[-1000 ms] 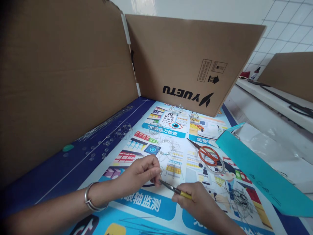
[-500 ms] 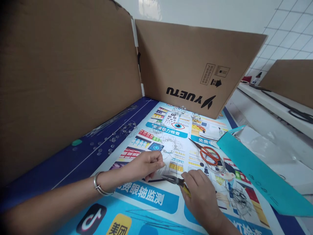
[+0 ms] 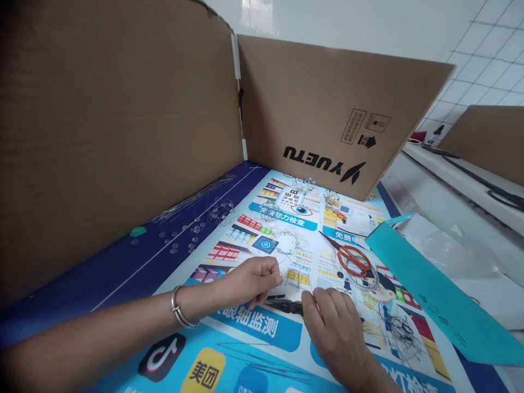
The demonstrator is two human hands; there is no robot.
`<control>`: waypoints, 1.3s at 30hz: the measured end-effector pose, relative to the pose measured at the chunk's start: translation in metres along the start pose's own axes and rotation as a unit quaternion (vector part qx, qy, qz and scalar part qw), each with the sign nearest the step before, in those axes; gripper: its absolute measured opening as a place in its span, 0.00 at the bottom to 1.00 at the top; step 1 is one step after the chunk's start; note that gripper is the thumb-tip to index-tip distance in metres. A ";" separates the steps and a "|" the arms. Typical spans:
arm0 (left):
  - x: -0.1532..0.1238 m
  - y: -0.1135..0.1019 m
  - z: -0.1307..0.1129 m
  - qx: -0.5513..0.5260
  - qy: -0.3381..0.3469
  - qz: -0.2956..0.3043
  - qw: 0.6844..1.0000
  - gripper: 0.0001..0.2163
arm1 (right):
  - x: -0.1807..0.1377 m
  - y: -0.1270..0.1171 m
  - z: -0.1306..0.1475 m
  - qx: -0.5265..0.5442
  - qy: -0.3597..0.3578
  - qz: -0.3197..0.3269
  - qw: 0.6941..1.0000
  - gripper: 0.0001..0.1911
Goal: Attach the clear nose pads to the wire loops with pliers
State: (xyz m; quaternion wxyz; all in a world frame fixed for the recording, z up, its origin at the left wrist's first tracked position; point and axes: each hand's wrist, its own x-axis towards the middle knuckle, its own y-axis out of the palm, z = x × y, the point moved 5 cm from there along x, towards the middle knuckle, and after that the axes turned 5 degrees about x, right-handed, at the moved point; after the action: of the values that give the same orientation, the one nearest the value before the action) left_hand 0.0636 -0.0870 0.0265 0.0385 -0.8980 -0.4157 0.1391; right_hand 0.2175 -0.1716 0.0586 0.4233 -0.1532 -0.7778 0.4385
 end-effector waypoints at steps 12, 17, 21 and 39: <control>0.002 0.001 0.003 0.003 0.003 0.002 1.000 0.13 | -0.002 0.001 0.001 -0.009 -0.014 0.005 1.000 0.14; 0.003 0.001 0.006 0.007 -0.006 0.004 1.000 0.13 | -0.004 0.002 0.001 -0.015 -0.013 0.006 1.000 0.14; 0.003 0.001 0.006 0.013 0.001 0.006 1.000 0.13 | -0.003 0.001 0.002 -0.017 -0.012 0.005 1.000 0.13; -0.004 -0.003 -0.007 0.122 0.050 -0.040 0.990 0.11 | 0.005 -0.006 0.010 0.023 0.010 0.046 0.999 0.11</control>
State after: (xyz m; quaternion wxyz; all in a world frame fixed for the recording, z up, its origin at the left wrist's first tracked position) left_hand 0.0611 -0.0878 0.0348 0.1746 -0.8750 -0.4286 0.1418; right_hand 0.2075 -0.1772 0.0639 0.4138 -0.1827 -0.7556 0.4738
